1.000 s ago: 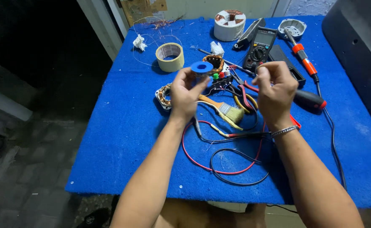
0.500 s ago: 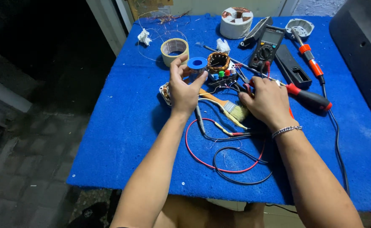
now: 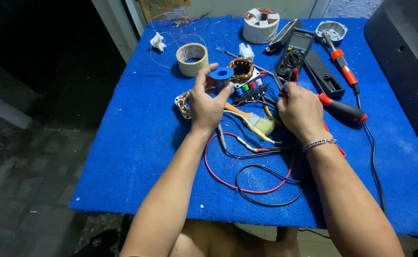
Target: Soldering wires onto an electronic component on a repair bench.
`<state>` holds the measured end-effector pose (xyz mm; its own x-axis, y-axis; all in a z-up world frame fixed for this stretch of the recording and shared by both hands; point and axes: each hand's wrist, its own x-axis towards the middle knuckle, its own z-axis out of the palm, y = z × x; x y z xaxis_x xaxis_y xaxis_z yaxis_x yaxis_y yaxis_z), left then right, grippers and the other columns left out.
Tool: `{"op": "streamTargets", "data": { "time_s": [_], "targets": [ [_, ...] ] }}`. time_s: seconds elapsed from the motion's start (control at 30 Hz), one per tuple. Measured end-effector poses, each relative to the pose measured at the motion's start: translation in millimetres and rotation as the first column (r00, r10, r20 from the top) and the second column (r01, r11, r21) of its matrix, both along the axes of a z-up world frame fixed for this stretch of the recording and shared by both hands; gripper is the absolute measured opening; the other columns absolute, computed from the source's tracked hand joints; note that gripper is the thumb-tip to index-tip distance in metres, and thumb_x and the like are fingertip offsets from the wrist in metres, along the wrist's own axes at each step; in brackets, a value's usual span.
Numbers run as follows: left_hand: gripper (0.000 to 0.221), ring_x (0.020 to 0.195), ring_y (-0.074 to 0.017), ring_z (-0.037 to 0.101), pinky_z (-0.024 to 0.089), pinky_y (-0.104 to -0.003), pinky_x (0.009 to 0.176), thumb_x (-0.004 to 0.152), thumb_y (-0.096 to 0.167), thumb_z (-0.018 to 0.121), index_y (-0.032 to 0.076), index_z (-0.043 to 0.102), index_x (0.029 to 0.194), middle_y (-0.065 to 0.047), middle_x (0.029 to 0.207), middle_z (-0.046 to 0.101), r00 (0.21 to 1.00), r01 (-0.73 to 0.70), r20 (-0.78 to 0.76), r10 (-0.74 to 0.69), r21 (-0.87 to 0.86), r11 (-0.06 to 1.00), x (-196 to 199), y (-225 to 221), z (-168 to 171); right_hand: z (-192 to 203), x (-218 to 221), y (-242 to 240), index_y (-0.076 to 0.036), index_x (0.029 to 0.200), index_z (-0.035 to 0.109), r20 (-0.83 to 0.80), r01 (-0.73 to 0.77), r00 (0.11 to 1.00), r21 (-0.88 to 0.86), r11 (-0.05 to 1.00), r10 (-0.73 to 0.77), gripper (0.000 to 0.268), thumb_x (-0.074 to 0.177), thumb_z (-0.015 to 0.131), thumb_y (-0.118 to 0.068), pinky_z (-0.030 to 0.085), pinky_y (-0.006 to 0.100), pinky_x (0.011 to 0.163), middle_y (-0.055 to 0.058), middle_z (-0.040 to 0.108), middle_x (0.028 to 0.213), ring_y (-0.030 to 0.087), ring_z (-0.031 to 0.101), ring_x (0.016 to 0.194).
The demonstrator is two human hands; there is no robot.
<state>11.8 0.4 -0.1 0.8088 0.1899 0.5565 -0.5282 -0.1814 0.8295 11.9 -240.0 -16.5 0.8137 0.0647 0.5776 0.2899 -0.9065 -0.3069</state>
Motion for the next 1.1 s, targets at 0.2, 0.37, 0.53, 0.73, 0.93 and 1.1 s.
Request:
{"op": "streamTargets", "data": {
  "time_s": [0.2,0.37,0.53,0.73,0.93,1.1],
  "targets": [
    [0.052,0.098,-0.0189,0.075,0.060,-0.033,0.086,0.084,0.016,0.083,0.007,0.062,0.130,-0.010,0.108,0.077,1.000,0.000,-0.005,0.001,0.171,0.985,-9.4,-6.5,5.1,4.7,-5.8,4.6,-0.007,0.108,0.073,0.000,0.025,1.000,-0.291,0.956,-0.026,0.026,0.085,0.072,-0.018,0.053,0.047,0.084,0.014,0.071,0.108,0.036,0.065,0.100],
    [0.052,0.096,-0.0187,0.076,0.060,-0.034,0.084,0.081,0.017,0.085,0.008,0.065,0.127,-0.009,0.108,0.076,0.999,0.028,0.034,-0.037,0.219,0.975,-12.5,-11.7,3.5,31.6,-20.0,20.3,-0.002,0.125,0.069,0.192,-0.158,0.967,-0.071,0.985,0.169,0.034,0.096,0.074,-0.019,0.052,0.046,0.088,0.017,0.068,0.112,0.037,0.064,0.102],
    [0.050,0.095,-0.0176,0.076,0.061,-0.032,0.083,0.079,0.019,0.086,0.010,0.067,0.125,-0.008,0.107,0.076,0.996,0.091,0.005,-0.095,0.231,0.969,-16.8,-13.4,8.0,31.9,-20.7,29.4,0.000,0.123,0.067,0.265,-0.359,0.882,-0.156,0.920,0.389,0.036,0.094,0.075,-0.019,0.052,0.045,0.089,0.018,0.067,0.111,0.036,0.064,0.104],
    [0.048,0.100,-0.0277,0.073,0.058,-0.037,0.089,0.076,0.014,0.082,0.009,0.066,0.121,-0.013,0.109,0.073,0.980,0.140,0.093,-0.176,0.307,0.941,-16.6,-11.9,3.3,40.1,-17.0,29.4,-0.007,0.093,0.066,0.279,-0.222,0.916,-0.243,0.944,0.287,0.009,0.098,0.072,-0.011,0.046,0.045,0.076,0.010,0.060,0.087,0.031,0.059,0.087],
    [0.046,0.096,-0.0333,0.067,0.055,-0.042,0.085,0.073,0.013,0.079,0.011,0.066,0.117,-0.013,0.102,0.069,0.971,0.015,0.207,-0.118,0.440,0.898,-24.8,-14.4,10.9,44.9,-24.3,30.3,-0.006,0.090,0.062,0.381,-0.243,0.879,-0.160,0.957,0.287,0.011,0.095,0.072,-0.007,0.046,0.044,0.077,0.010,0.057,0.085,0.031,0.056,0.085],
    [0.043,0.087,-0.0310,0.069,0.055,-0.042,0.074,0.069,0.013,0.076,0.013,0.063,0.110,-0.012,0.095,0.067,0.996,-0.035,0.084,-0.006,0.470,0.882,-31.3,-13.8,19.6,46.3,-28.5,37.4,-0.005,0.094,0.063,0.411,-0.362,0.827,-0.133,0.923,0.383,0.010,0.093,0.072,-0.003,0.046,0.044,0.078,0.011,0.059,0.088,0.031,0.058,0.088]
  ]
}}
